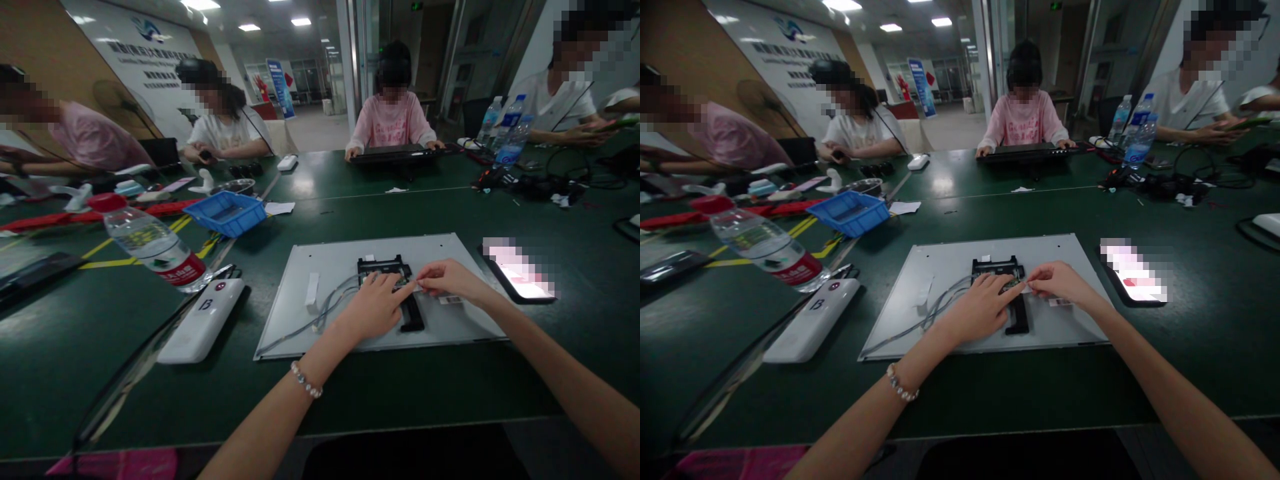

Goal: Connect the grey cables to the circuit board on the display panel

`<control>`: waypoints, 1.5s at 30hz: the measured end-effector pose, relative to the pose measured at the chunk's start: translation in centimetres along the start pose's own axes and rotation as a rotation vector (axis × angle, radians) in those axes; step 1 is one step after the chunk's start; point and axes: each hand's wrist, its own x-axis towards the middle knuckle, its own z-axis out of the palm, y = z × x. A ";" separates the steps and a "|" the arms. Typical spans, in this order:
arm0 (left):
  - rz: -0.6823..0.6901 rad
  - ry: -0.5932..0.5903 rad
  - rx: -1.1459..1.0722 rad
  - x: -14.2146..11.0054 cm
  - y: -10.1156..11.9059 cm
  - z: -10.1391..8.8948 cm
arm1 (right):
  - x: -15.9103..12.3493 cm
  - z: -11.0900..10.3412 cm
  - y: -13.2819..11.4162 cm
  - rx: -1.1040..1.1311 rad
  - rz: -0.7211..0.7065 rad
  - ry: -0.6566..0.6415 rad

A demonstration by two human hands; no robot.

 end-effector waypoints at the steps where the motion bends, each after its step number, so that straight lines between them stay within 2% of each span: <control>1: -0.002 -0.002 0.007 0.0 0.0 0.0 | -0.1 0.0 0.0 -0.005 -0.005 0.008; 5: -0.001 -0.010 0.031 0.0 0.2 -0.1 | 0.0 0.3 0.2 -0.031 -0.047 0.026; 14: -0.007 0.011 0.042 0.1 0.5 0.1 | 0.2 0.8 0.3 -0.241 -0.156 0.064; 20: -0.004 0.010 0.039 0.2 0.5 0.0 | -0.1 1.1 0.2 -0.420 -0.330 0.171; 25: -0.012 0.019 0.062 -0.1 0.6 0.2 | 0.4 1.0 0.8 -0.397 -0.352 0.177; 29: -0.010 0.045 0.078 -0.1 0.5 -0.5 | 0.8 0.7 0.9 -0.358 -0.384 0.244; 32: -0.070 0.105 0.077 -0.1 -1.0 -1.8 | 0.5 0.9 0.4 -0.382 -0.443 0.306; 37: -0.352 0.225 0.037 -2.1 -6.6 -3.1 | -0.8 1.7 -1.0 -0.536 -0.525 0.328; 39: -0.407 0.233 0.053 -3.8 -8.7 -2.7 | -1.1 1.9 -1.3 -0.566 -0.533 0.334; 41: -0.394 0.189 0.045 -5.5 -10.3 -1.6 | -1.3 2.0 -1.4 -0.581 -0.537 0.337; 45: -0.353 0.055 -0.056 -7.9 -11.5 0.7 | -1.3 2.0 -1.3 -0.604 -0.534 0.332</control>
